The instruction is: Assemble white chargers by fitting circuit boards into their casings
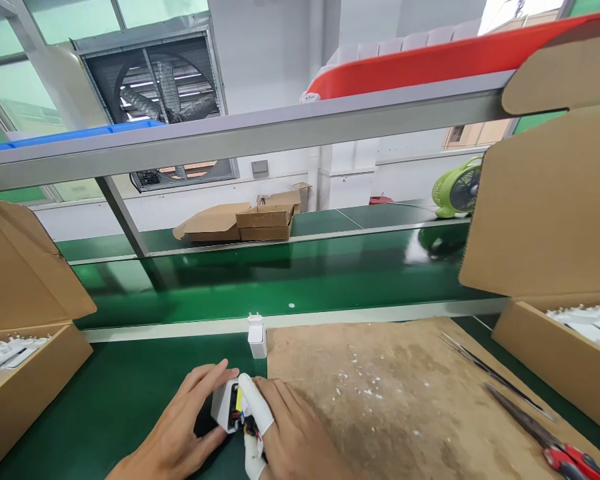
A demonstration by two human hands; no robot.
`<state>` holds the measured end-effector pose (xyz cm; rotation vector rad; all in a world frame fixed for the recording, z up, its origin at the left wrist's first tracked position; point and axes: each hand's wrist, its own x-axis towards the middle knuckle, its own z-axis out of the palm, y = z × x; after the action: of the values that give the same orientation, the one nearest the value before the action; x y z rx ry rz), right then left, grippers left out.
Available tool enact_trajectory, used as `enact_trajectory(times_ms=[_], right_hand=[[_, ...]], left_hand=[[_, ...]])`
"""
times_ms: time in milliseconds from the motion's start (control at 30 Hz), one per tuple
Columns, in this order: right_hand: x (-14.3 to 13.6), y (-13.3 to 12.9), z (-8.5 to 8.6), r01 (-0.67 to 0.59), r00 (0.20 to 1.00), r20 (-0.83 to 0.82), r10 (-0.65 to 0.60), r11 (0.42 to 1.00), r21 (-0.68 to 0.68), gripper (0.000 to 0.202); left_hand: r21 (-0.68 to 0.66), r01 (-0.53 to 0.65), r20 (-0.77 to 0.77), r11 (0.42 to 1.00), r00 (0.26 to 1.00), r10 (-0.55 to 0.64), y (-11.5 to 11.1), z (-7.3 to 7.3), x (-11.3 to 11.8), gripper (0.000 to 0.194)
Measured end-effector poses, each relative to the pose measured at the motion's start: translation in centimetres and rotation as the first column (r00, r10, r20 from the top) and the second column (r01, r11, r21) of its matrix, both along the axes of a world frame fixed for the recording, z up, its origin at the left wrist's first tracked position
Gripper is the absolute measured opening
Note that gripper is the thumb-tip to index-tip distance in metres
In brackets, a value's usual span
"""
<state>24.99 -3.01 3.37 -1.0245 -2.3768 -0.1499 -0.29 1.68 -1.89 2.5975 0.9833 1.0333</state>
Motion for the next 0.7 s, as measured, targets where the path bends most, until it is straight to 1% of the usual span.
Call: enact_trajectory(times_ms=[100, 200, 267, 333, 400, 567, 700], right_hand=[[0.0, -0.1, -0.2, 0.0, 1.0, 0.005, 0.0, 1.0, -0.029, 0.059], [0.2, 0.3, -1.6, -0.048, 0.997, -0.067, 0.044, 0.998, -0.048, 0.046], [0.3, 0.5, -2.6, -0.082, 0.993, -0.093, 0.076, 0.995, -0.059, 0.043], [0.4, 0.6, -3.1, -0.104, 0.99, -0.101, 0.096, 0.992, -0.078, 0.042], [0.4, 0.7, -3.2, -0.111, 0.99, -0.102, 0.102, 0.99, -0.089, 0.043], [0.5, 0.5, -2.5, -0.095, 0.994, -0.064, 0.087, 0.987, -0.132, 0.042], [0.4, 0.5, -2.3, -0.081, 0.997, -0.036, 0.075, 0.98, -0.183, 0.04]], left_hand=[[0.003, 0.006, 0.004, 1.0, 1.0, -0.006, -0.1, 0.1, -0.1, 0.092], [-0.04, 0.014, 0.017, 0.999, 1.0, -0.013, -0.1, -0.1, -0.3, 0.089], [-0.084, 0.017, 0.024, 0.996, 1.0, -0.015, -0.1, -0.4, -0.4, 0.09], [-0.125, 0.013, 0.024, 0.992, 1.0, -0.01, -0.1, -0.5, -0.5, 0.091], [-0.137, 0.011, 0.026, 0.991, 1.0, -0.007, -0.2, -0.5, -0.5, 0.09], [-0.091, 0.025, 0.03, 0.996, 0.999, -0.022, -0.4, 0.1, -0.3, 0.087], [-0.107, 0.028, 0.042, 0.994, 0.999, -0.023, -0.3, 0.0, -0.3, 0.086]])
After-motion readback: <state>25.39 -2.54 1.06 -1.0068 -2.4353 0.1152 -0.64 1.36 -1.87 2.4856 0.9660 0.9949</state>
